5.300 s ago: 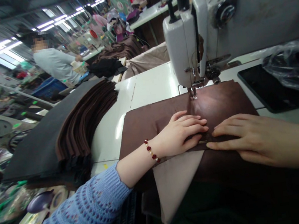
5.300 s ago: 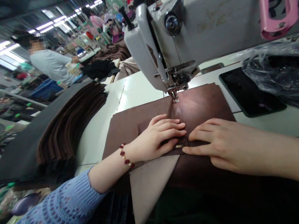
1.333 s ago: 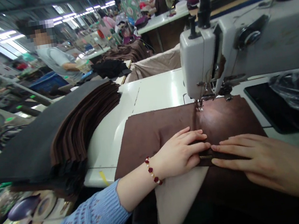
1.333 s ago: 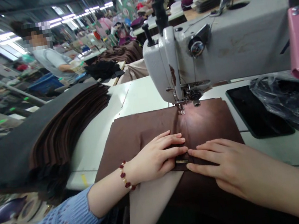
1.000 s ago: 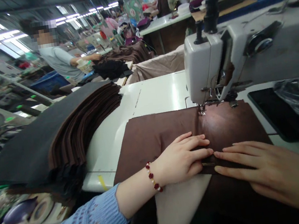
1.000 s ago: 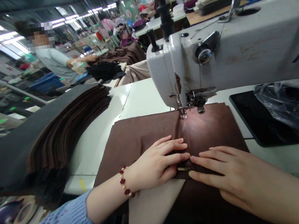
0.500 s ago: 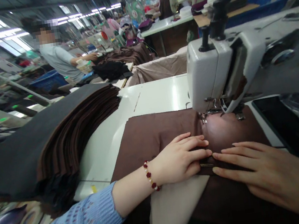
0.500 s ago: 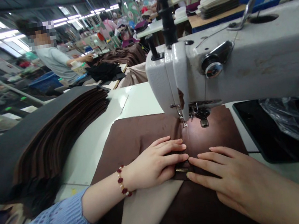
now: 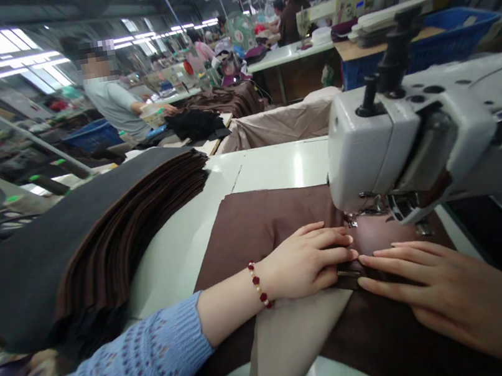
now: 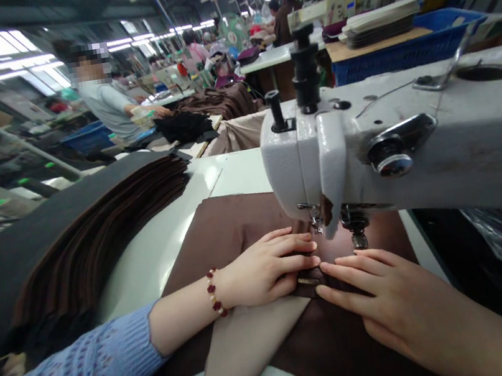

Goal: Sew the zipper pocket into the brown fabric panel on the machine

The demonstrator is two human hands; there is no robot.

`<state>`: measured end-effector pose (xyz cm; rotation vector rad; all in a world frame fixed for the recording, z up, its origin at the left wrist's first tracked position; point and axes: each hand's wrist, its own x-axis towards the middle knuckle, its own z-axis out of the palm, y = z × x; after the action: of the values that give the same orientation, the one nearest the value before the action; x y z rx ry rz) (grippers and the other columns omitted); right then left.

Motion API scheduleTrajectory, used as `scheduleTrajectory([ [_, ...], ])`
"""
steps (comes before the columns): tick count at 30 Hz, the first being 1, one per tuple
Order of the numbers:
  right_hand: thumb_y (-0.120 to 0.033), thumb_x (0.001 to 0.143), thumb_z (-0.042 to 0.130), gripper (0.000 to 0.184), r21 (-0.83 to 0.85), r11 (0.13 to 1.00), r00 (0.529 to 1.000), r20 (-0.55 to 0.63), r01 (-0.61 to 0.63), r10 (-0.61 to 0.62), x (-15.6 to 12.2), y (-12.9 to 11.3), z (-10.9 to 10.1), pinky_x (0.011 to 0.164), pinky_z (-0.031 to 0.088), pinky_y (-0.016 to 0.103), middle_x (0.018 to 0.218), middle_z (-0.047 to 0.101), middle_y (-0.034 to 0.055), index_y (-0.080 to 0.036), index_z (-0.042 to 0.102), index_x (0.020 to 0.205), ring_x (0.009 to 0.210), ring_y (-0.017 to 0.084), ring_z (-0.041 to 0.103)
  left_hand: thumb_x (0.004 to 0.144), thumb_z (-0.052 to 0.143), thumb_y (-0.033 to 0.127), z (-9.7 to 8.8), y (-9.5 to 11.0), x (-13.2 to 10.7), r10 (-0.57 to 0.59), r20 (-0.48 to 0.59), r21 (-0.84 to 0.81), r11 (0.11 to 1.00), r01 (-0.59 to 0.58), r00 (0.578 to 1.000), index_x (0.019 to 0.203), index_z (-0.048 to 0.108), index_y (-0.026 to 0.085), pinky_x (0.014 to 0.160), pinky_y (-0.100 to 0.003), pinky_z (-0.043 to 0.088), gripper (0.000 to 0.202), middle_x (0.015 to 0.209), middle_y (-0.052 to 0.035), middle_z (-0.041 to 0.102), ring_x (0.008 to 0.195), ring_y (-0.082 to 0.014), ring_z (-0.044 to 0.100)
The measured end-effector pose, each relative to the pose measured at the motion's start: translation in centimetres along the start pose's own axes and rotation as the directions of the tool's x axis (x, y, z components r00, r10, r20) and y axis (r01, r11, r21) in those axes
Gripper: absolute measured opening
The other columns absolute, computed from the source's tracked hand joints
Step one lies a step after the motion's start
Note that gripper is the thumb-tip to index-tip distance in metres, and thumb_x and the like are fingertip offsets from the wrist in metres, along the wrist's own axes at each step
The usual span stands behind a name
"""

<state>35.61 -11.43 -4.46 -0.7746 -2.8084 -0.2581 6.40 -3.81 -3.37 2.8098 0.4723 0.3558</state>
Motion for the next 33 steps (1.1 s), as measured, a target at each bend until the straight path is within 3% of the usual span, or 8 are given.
scheduleTrajectory([
  [7,-0.015,0.091,0.049,0.069,-0.028,1.0,1.0,-0.004,-0.004,0.004,0.5,1.5,0.6,0.097,0.054,0.044,0.161,0.047,-0.0018,-0.036,0.044,0.157,0.132,0.024,0.06,0.103,0.05,0.026,-0.3,-2.1,0.8,0.02,0.024,0.018,1.0,-0.021,1.0,0.136,0.061,0.022,0.126,-0.043,0.033,0.035,0.146,-0.009,0.061,0.146,-0.0214,0.048],
  [14,-0.011,0.091,0.048,0.066,0.023,0.997,0.996,-0.062,-0.07,0.072,1.4,2.6,1.1,0.09,0.056,0.04,0.153,0.058,0.0012,-0.035,0.051,0.152,0.125,0.023,0.065,0.1,0.051,0.021,-0.7,-3.8,1.8,0.053,0.0,0.033,0.998,-0.053,0.999,0.133,0.063,0.019,0.123,-0.042,0.039,0.036,0.142,-0.0108,0.063,0.139,-0.0222,0.054],
  [20,-0.01,0.09,0.051,0.057,0.054,0.997,0.989,-0.134,-0.06,0.067,2.4,3.0,1.0,0.1,0.052,0.04,0.144,0.066,0.0029,-0.028,0.062,0.143,0.123,0.022,0.064,0.098,0.051,0.016,-1.2,-4.4,2.3,0.041,-0.009,0.051,0.998,-0.041,0.999,0.127,0.068,0.021,0.119,-0.043,0.046,0.034,0.139,-0.011,0.065,0.13,-0.0234,0.061],
  [24,-0.011,0.091,0.054,0.054,0.098,0.993,0.992,-0.108,-0.061,0.071,2.7,3.1,1.2,0.101,0.049,0.04,0.14,0.067,0.0049,-0.023,0.06,0.143,0.119,0.021,0.064,0.099,0.049,0.014,-1.7,-3.7,2.1,0.017,0.004,0.076,0.997,-0.017,1.0,0.133,0.062,0.02,0.115,-0.042,0.049,0.037,0.136,-0.0109,0.066,0.127,-0.0233,0.063],
  [28,-0.023,0.097,0.057,0.05,0.141,0.987,0.996,-0.047,-0.073,0.08,2.9,3.3,1.5,0.1,0.047,0.043,0.143,0.065,0.0072,-0.023,0.057,0.147,0.119,0.024,0.062,0.102,0.046,0.013,-2.5,-1.5,1.8,0.004,0.097,0.097,0.995,-0.013,0.995,0.137,0.057,0.021,0.111,-0.037,0.053,0.038,0.134,-0.0094,0.066,0.126,-0.0214,0.063],
  [33,-0.025,0.101,0.051,0.044,0.176,0.975,0.99,-0.02,-0.134,0.139,3.0,3.3,1.3,0.096,0.046,0.043,0.134,0.064,0.0112,-0.026,0.061,0.143,0.113,0.025,0.06,0.103,0.045,0.019,-2.4,0.1,1.3,-0.128,0.111,0.212,0.972,0.102,0.986,0.14,0.056,0.024,0.107,-0.039,0.057,0.039,0.133,-0.0089,0.064,0.121,-0.0234,0.066],
])
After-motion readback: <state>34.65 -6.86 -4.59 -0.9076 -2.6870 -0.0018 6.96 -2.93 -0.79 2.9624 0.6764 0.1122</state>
